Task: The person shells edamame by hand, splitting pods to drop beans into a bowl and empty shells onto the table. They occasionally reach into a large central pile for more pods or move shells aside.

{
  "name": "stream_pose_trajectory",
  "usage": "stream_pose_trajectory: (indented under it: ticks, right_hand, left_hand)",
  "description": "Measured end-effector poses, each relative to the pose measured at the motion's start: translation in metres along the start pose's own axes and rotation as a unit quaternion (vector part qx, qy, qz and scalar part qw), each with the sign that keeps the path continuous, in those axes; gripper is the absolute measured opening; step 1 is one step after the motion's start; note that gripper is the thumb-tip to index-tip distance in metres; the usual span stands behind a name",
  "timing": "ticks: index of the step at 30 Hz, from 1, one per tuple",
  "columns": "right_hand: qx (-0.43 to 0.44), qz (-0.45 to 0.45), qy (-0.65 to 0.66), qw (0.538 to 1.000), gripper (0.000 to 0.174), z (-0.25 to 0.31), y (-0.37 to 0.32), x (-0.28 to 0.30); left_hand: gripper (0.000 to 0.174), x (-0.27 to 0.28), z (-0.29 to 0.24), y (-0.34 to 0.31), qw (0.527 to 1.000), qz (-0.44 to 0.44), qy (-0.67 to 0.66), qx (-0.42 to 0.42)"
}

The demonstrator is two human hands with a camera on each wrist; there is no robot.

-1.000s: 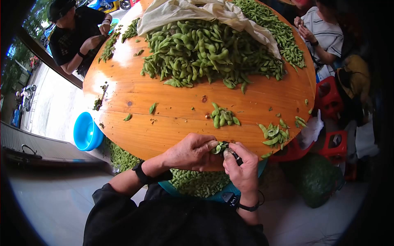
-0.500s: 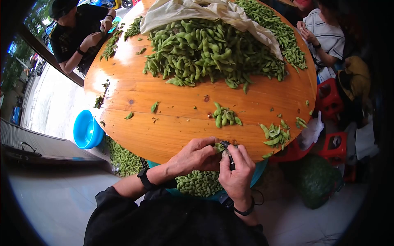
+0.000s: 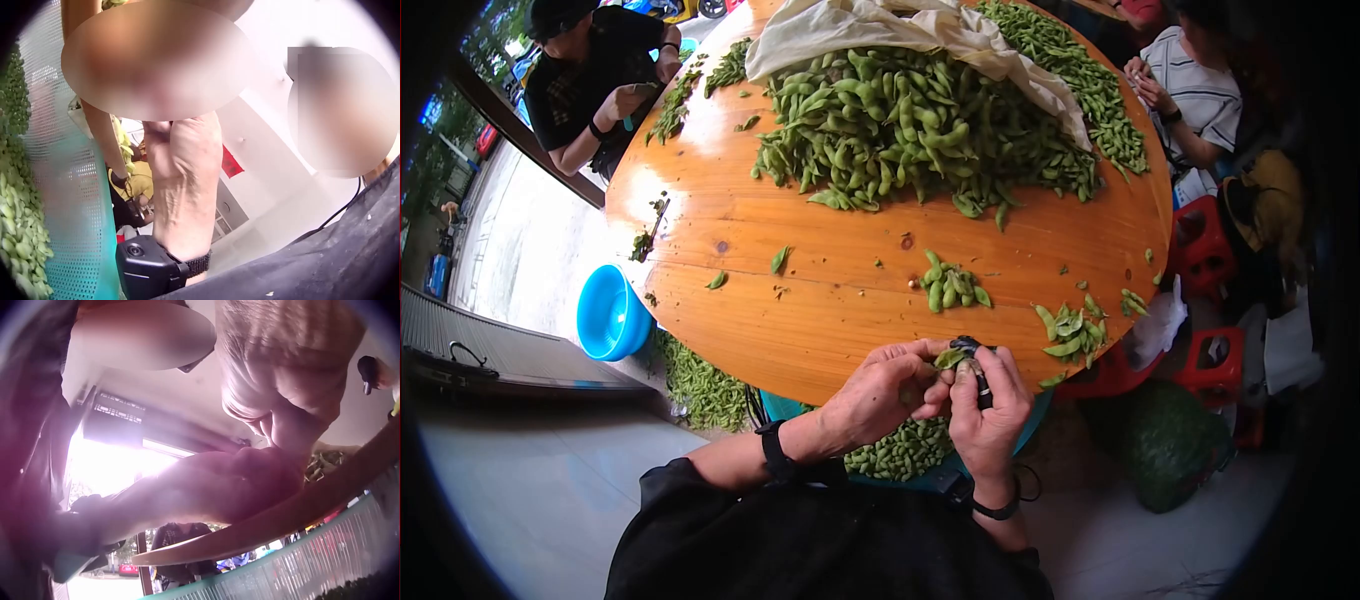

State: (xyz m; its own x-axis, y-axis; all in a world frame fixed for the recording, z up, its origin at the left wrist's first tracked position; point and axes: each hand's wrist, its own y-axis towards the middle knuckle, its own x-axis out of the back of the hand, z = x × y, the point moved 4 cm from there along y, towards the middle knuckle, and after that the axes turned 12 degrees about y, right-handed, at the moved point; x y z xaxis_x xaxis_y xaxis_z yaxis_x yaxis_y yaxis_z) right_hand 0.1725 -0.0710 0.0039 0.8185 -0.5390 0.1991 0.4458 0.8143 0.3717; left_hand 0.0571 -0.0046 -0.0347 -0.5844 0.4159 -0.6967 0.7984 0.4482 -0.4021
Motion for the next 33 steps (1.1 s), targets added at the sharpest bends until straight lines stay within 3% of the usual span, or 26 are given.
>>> stream_pose_trajectory:
  ticks: [1, 4, 5, 7, 8, 9, 11, 15, 18, 20, 21, 23, 25, 26, 27, 29, 30, 32, 33]
  right_hand:
    - [0.038, -0.006, -0.016, 0.999, 0.014, 0.0, 0.003, 0.003]
    - [-0.043, -0.031, 0.05, 0.997, 0.015, -0.017, 0.001, 0.019]
    - [-0.177, -0.073, 0.099, 0.976, 0.015, -0.014, 0.003, 0.028]
    - [-0.129, -0.104, -0.004, 0.986, 0.019, -0.034, 0.007, 0.055]
    - [-0.069, -0.109, -0.128, 0.983, 0.021, -0.027, 0.015, 0.064]
    - [-0.007, -0.112, -0.249, 0.962, 0.023, -0.018, 0.022, 0.071]
    - [-0.013, -0.138, -0.299, 0.944, 0.027, -0.02, 0.02, 0.084]
    - [-0.05, -0.141, -0.267, 0.952, 0.029, -0.023, 0.013, 0.092]
    - [-0.035, -0.141, -0.26, 0.955, 0.028, -0.031, 0.006, 0.096]
    - [-0.022, -0.136, -0.262, 0.955, 0.027, -0.032, 0.004, 0.098]
    - [-0.029, -0.139, -0.25, 0.958, 0.027, -0.032, 0.003, 0.099]
    - [-0.035, -0.143, -0.237, 0.96, 0.026, -0.031, 0.004, 0.1]
    - [-0.027, -0.142, -0.231, 0.962, 0.025, -0.029, 0.005, 0.098]
    - [-0.024, -0.144, -0.23, 0.962, 0.025, -0.029, 0.006, 0.096]
    - [-0.013, -0.138, -0.234, 0.962, 0.025, -0.028, 0.006, 0.094]
    - [0.0, -0.133, -0.237, 0.962, 0.024, -0.025, 0.007, 0.09]
    - [0.008, -0.13, -0.231, 0.964, 0.024, -0.022, 0.007, 0.088]
    - [0.013, -0.124, -0.221, 0.967, 0.023, -0.022, 0.006, 0.086]
    - [0.015, -0.126, -0.222, 0.967, 0.023, -0.023, 0.005, 0.086]
  left_hand:
    - [0.034, -0.002, -0.001, 0.001, 0.996, 0.078, -0.024, -0.036]
    - [0.038, 0.002, 0.0, 0.002, 0.994, 0.094, -0.039, -0.031]
    - [0.038, 0.002, -0.001, 0.001, 0.994, 0.094, -0.039, -0.031]
    - [0.05, -0.001, -0.003, 0.0, 0.989, 0.124, -0.074, -0.011]
    - [0.067, 0.001, -0.002, 0.001, 0.99, 0.13, -0.05, -0.015]
    - [0.067, 0.0, -0.003, 0.0, 0.99, 0.13, -0.05, -0.016]
    - [0.071, -0.005, -0.008, -0.003, 0.988, 0.133, -0.081, -0.019]
    - [0.073, -0.006, -0.009, -0.005, 0.983, 0.149, -0.107, -0.024]
    - [0.074, -0.006, -0.005, -0.017, 0.966, 0.243, 0.09, -0.017]
    - [0.071, -0.006, -0.011, -0.033, 0.901, 0.279, 0.331, -0.018]
    - [0.058, -0.01, -0.018, -0.038, 0.88, 0.271, 0.389, -0.018]
    - [0.039, -0.01, -0.035, -0.035, 0.873, 0.221, 0.424, -0.093]
    - [0.032, -0.004, -0.061, -0.028, 0.893, 0.118, 0.423, -0.096]
    - [0.032, -0.003, -0.074, -0.02, 0.866, 0.042, 0.473, -0.154]
    - [0.031, 0.001, -0.09, -0.013, 0.791, -0.035, 0.59, -0.16]
    - [0.02, -0.007, -0.123, 0.004, 0.598, -0.121, 0.79, -0.063]
    - [0.02, -0.005, -0.13, 0.014, 0.597, -0.121, 0.791, -0.066]
    - [0.022, 0.005, -0.139, 0.037, 0.501, -0.157, 0.835, -0.167]
    - [0.022, 0.015, -0.134, 0.049, 0.5, -0.156, 0.835, -0.169]
